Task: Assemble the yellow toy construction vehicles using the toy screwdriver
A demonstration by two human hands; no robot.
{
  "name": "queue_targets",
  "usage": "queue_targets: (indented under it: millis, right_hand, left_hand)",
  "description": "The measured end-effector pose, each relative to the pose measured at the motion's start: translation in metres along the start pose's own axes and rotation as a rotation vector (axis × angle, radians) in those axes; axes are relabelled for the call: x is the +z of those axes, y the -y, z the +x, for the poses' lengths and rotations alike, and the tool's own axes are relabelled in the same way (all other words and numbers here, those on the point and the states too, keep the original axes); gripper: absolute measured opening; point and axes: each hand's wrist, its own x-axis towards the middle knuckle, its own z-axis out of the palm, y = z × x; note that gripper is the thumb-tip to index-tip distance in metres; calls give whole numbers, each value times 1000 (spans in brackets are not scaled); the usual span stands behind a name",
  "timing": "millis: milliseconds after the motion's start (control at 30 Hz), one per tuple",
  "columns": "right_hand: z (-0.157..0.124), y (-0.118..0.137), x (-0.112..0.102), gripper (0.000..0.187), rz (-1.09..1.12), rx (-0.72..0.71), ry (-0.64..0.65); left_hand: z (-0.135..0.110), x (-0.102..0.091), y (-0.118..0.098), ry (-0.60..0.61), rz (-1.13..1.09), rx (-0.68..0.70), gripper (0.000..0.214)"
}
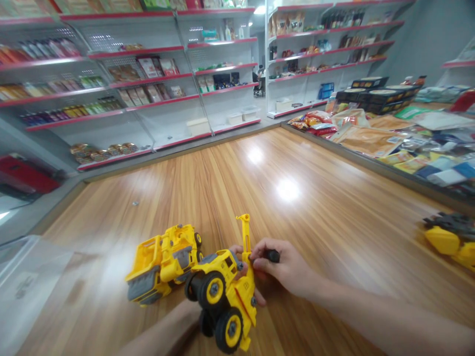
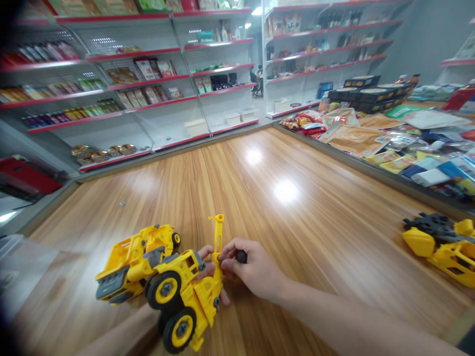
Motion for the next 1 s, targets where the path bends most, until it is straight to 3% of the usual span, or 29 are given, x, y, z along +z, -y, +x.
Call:
queue_targets:
  millis: [167,333,467,667,767,1000]
  right_hand:
    - [-2,-3,2,12,9,13,26]
    - [-7,5,2,10,-225,-34,-36]
    - [-7,8,1,22,-420,31,-98]
    - [-5,6,-8,43,-749,19,-17]
    - [-5,12,-10,28,-852,-36,26]
    - [-11,17,-9,22,-1110,-206,172]
  left_hand:
    - [-2,12,-4,-106,51,43,21]
    - [-4,27,-7,-150,85,77,17]
    - [-2,23,-2,-175,98,105,18]
    - [1,12,4,-143,81,97,23]
    - [4,11,6,-149,54,118,24]
    - [8,10,4,-162,32,119,28]
